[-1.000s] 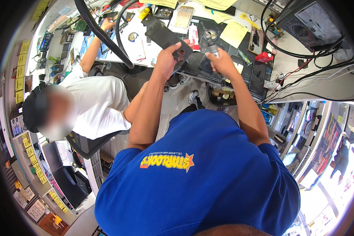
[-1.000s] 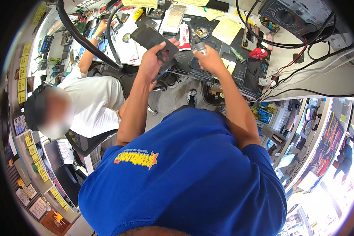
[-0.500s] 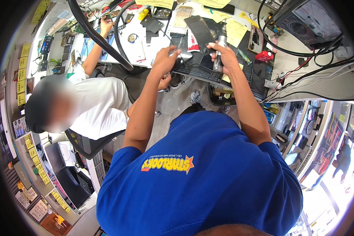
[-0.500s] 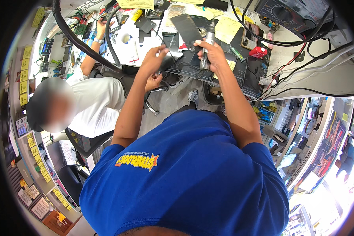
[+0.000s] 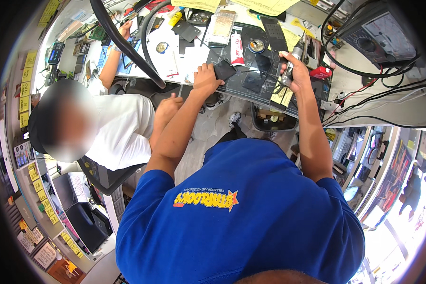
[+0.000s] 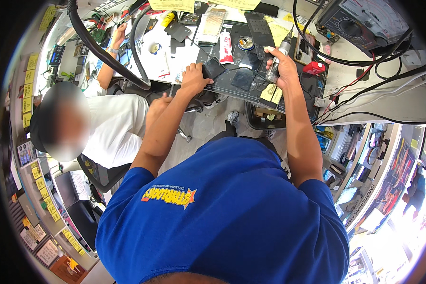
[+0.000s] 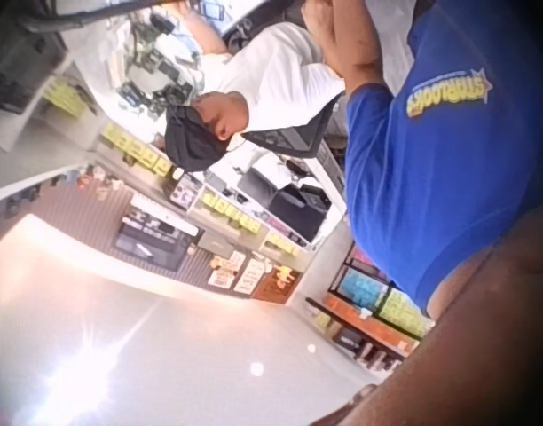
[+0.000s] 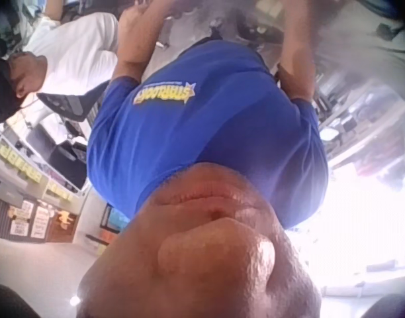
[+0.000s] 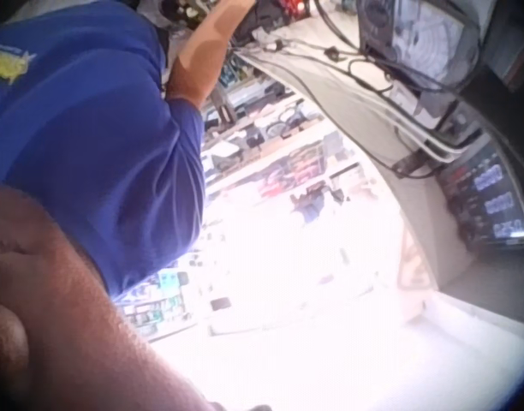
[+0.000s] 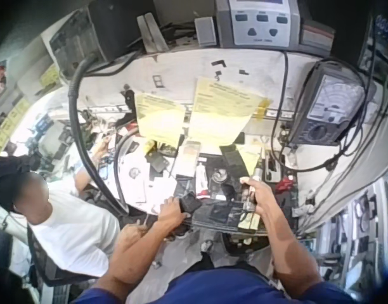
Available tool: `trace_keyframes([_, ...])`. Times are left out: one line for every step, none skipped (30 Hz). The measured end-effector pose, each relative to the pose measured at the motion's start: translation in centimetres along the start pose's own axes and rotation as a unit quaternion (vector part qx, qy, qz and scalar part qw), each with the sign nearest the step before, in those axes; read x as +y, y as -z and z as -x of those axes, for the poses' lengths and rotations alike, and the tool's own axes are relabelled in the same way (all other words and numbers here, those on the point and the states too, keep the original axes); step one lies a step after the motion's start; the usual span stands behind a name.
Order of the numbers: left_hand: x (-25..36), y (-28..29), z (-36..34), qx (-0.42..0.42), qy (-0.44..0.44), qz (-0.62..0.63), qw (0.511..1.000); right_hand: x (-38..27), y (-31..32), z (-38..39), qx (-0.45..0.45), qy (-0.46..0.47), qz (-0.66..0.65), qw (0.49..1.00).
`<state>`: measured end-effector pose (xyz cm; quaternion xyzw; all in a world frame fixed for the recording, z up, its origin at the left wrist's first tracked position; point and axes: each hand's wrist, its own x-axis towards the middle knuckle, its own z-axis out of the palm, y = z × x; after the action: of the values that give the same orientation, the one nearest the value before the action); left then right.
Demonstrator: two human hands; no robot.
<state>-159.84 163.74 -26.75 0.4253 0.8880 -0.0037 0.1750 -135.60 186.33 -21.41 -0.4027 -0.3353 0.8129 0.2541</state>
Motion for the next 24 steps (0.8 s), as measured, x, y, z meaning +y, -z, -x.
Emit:
trace_keyframes([-0.1, 0.4, -0.2, -0.004, 0.001, 0.01, 1.0, -0.2, 0.2, 0.0, 0.001, -0.003, 0.002, 1.0])
trace_keyframes([0.0, 0.8, -0.4, -0.008, 0.002, 0.019, 1.0, -0.4, 0.3, 0.1, 0.006, 0.004, 0.001, 1.0])
trace_keyframes([0.4, 1.9, -0.5, -0.025, 0.012, 0.041, 0.999, -0.5, 0.3, 0.2, 0.011, 0.01, -0.001, 1.0])
trace_keyframes([-0.1, 1.8, -1.2, -0.058, 0.011, 0.096, 0.994, -0.6, 0.3, 0.3, 0.016, 0.017, -0.003, 1.0])
trace_keyframes([-1.4, 1.7, -2.3, -0.089, 0.013, 0.15, 0.985, -0.7, 0.1, 0.5, 0.012, 0.017, -0.003, 1.0])
trace_keyframes([-2.8, 1.6, -3.3, -0.121, 0.017, 0.204, 0.971, -0.6, -0.2, 0.5, 0.008, 0.016, -0.002, 1.0])
trace_keyframes([-4.0, 1.6, -3.9, -0.164, 0.026, 0.279, 0.946, -0.6, -0.4, 0.6, 0.005, 0.014, -0.002, 1.0])
trace_keyframes([-4.5, 1.6, -4.0, -0.168, 0.021, 0.294, 0.941, -0.5, -0.2, 0.5, 0.005, 0.01, 0.0, 1.0])
trace_keyframes([-5.0, 1.6, -3.9, -0.172, 0.018, 0.31, 0.935, -0.3, -0.1, 0.3, 0.005, 0.006, 0.002, 1.0])
trace_keyframes([-5.3, 1.5, -3.6, -0.174, 0.017, 0.327, 0.929, -0.2, -0.1, 0.1, 0.002, 0.001, 0.005, 1.0])
trace_keyframes([-5.3, 1.5, -2.8, -0.159, 0.032, 0.326, 0.931, 0.0, -0.1, 0.0, 0.001, -0.005, 0.009, 1.0])
trace_keyframes([-5.1, 2.0, -1.7, -0.167, 0.044, 0.349, 0.921, 0.1, 0.1, -0.1, 0.006, -0.006, 0.011, 1.0])
trace_keyframes([-5.1, 2.6, -0.5, -0.174, 0.057, 0.372, 0.91, 0.2, 0.2, -0.2, 0.01, -0.006, 0.015, 1.0])
trace_keyframes([-5.1, 3.4, 0.9, -0.181, 0.07, 0.394, 0.898, 0.4, 0.3, -0.3, 0.014, -0.007, 0.016, 1.0])
trace_keyframes([-5.0, 4.3, 2.5, -0.206, 0.071, 0.445, 0.869, 0.4, 0.3, -0.5, 0.018, -0.005, 0.012, 1.0])
trace_keyframes([-5.0, 4.8, 4.2, -0.198, 0.069, 0.482, 0.85, 0.5, 0.4, -0.6, 0.019, -0.005, 0.009, 1.0])
trace_keyframes([-5.0, 5.1, 5.9, -0.19, 0.068, 0.52, 0.83, 0.7, 0.4, -0.6, 0.021, -0.005, 0.006, 1.0])
trace_keyframes([-4.9, 5.2, 7.4, -0.184, 0.067, 0.556, 0.808, 0.9, 0.4, -0.6, 0.017, -0.005, 0.008, 1.0])
trace_keyframes([-4.9, 5.3, 8.6, -0.166, 0.065, 0.582, 0.794, 1.1, 0.5, -0.7, 0.015, -0.004, 0.01, 1.0])
trace_keyframes([-4.7, 5.4, 9.9, -0.147, 0.064, 0.607, 0.778, 1.2, 0.4, -0.7, 0.011, -0.004, 0.012, 1.0])
trace_keyframes([-4.4, 5.8, 11.0, -0.13, 0.061, 0.631, 0.763, 1.2, 0.3, -0.6, 0.011, -0.006, 0.013, 1.0])
trace_keyframes([-3.9, 6.1, 12.1, -0.123, 0.04, 0.645, 0.753, 1.3, 0.3, -0.4, 0.01, -0.008, 0.014, 1.0])
trace_keyframes([-2.7, 7.2, 13.2, -0.114, 0.018, 0.659, 0.744, 1.4, 0.4, -0.1, 0.007, -0.009, 0.014, 1.0])
trace_keyframes([-1.1, 8.5, 14.2, -0.107, -0.005, 0.671, 0.733, 1.4, 0.6, 0.1, 0.006, -0.009, 0.014, 1.0])
